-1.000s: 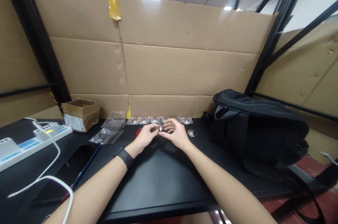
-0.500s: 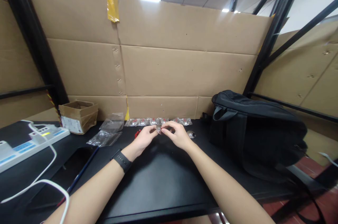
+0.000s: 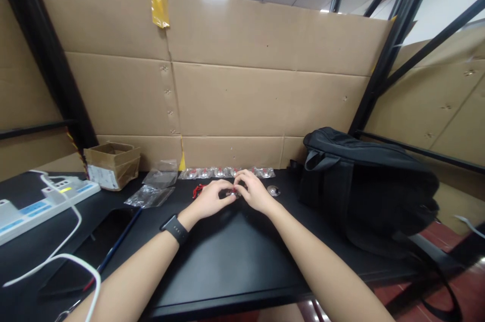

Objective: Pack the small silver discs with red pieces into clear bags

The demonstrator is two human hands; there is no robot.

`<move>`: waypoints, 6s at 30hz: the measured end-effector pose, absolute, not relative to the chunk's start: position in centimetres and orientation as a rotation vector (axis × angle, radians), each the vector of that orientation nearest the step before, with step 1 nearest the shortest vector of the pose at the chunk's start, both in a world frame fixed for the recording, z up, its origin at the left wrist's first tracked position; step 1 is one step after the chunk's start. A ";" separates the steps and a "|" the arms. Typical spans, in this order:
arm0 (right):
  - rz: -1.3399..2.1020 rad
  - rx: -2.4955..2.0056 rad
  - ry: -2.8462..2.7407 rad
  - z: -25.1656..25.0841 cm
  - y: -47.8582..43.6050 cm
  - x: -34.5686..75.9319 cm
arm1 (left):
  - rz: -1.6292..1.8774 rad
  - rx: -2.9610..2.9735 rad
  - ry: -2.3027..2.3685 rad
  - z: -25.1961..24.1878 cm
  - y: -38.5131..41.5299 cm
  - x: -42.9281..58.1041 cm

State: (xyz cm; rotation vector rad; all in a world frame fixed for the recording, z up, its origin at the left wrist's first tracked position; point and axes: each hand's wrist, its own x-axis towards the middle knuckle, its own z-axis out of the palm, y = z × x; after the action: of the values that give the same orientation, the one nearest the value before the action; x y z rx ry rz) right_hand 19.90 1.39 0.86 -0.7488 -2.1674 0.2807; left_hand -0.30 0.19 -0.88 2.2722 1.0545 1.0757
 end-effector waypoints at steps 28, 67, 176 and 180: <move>0.372 -1.707 -2.246 0.9 5.9 31.3 | 0.653 2.508 1.906 -0.6 1.6 -6.6; 0.822 -0.654 -1.867 1.0 0.3 18.5 | 1.093 2.352 1.489 1.1 -0.8 -0.5; 0.542 -0.853 -1.790 0.4 2.3 19.3 | 1.322 1.632 1.161 -0.7 0.6 0.0; 0.811 -0.762 -1.722 -0.1 1.6 18.1 | 1.350 1.535 0.989 -0.8 0.3 0.7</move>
State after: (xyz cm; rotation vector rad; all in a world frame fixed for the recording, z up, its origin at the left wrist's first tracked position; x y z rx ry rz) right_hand 18.14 1.64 -0.10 -0.7623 -1.7222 0.8111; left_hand 0.73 0.32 -0.85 1.5350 0.9887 1.3504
